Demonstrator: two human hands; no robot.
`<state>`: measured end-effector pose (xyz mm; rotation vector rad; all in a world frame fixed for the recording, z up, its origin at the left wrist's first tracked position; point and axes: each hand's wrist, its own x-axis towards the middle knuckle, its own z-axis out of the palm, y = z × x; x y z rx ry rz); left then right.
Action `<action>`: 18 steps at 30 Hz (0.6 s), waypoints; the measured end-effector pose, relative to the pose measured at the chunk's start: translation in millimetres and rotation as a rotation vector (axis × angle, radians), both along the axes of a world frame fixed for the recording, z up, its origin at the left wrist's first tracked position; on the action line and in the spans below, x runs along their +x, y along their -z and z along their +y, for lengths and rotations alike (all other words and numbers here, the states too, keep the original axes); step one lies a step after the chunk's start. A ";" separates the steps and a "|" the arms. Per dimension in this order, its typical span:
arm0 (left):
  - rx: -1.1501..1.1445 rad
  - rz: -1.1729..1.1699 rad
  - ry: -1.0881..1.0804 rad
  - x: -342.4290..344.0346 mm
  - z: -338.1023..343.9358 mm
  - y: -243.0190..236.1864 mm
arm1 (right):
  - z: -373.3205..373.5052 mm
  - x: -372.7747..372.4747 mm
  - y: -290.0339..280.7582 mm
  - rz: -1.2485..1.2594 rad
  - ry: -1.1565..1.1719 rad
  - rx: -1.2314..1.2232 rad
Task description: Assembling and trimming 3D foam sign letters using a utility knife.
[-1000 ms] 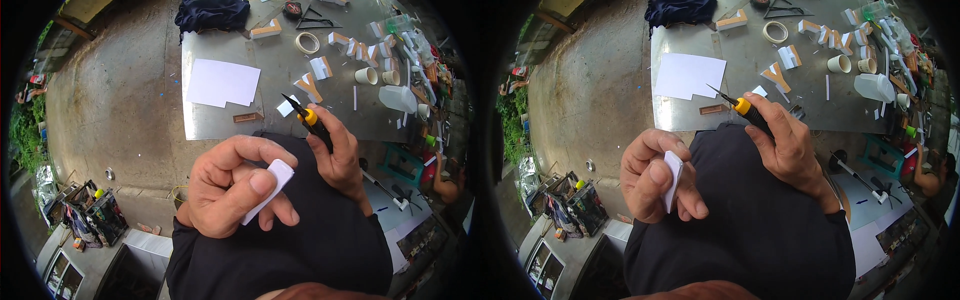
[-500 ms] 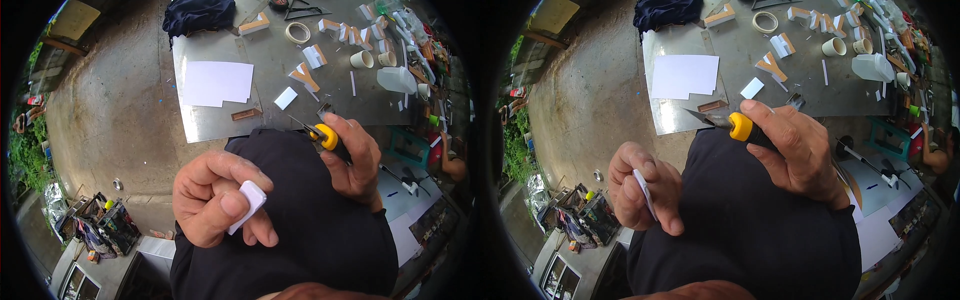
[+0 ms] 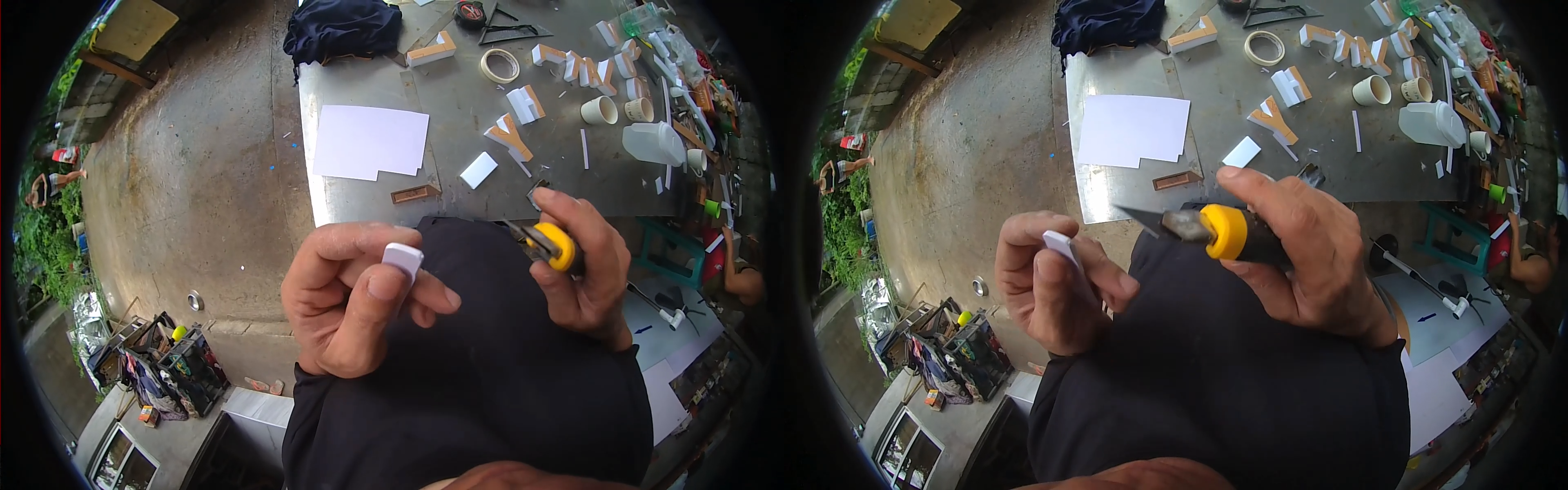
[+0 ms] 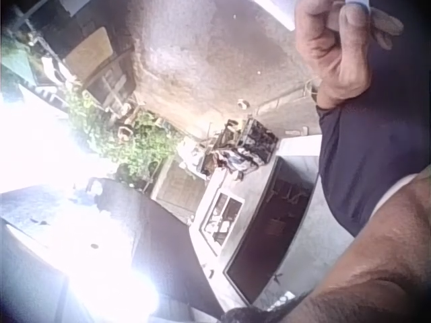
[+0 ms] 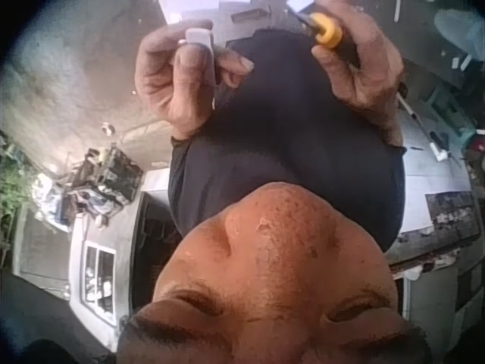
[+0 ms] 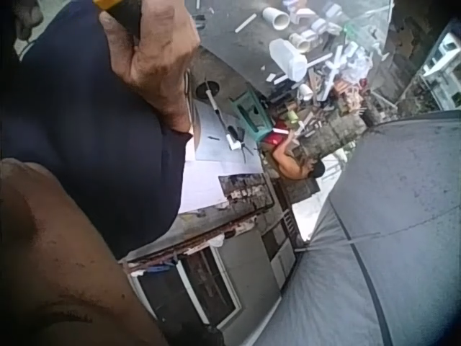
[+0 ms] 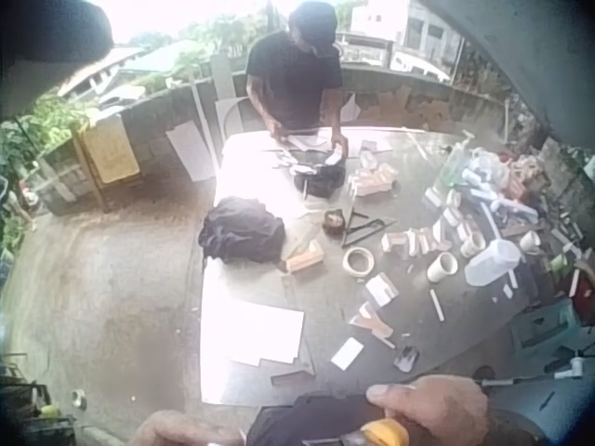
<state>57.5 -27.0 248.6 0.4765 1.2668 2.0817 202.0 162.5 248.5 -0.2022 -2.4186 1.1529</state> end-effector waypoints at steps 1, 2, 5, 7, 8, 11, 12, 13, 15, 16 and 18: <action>-0.007 0.108 0.018 -9.2 6.0 14.3 | 2.9 -6.9 11.7 -0.038 0.089 -0.058; -0.075 0.124 -0.037 -14.3 13.2 32.2 | 3.5 -11.7 32.0 -0.166 0.239 -0.142; -0.301 0.212 -0.053 -43.2 31.4 116.0 | 39.2 -22.9 121.3 -0.503 0.408 -0.180; -0.482 0.189 -0.031 -49.1 34.2 165.3 | 51.3 -7.0 192.2 -0.513 0.477 -0.059; -0.550 0.147 -0.012 -47.1 32.4 180.2 | 46.5 2.2 222.1 -0.511 0.488 -0.060; -0.516 -0.123 0.007 -39.6 24.4 215.6 | 32.0 18.4 284.8 -0.624 0.484 0.072; -0.520 -0.119 0.010 -38.7 25.7 217.2 | 23.9 18.4 294.6 -0.625 0.467 0.154; -0.488 -0.273 0.018 -36.9 27.6 218.5 | 18.4 19.8 303.6 -0.627 0.450 0.235; -0.452 -0.449 0.023 -36.0 36.5 215.4 | 14.3 21.8 319.0 -0.625 0.450 0.235; -0.455 -0.442 0.025 -36.9 38.4 219.0 | 14.0 23.3 326.2 -0.628 0.449 0.241; -0.448 -0.410 0.102 -38.6 42.8 226.5 | 16.4 23.9 336.4 -0.601 0.427 0.213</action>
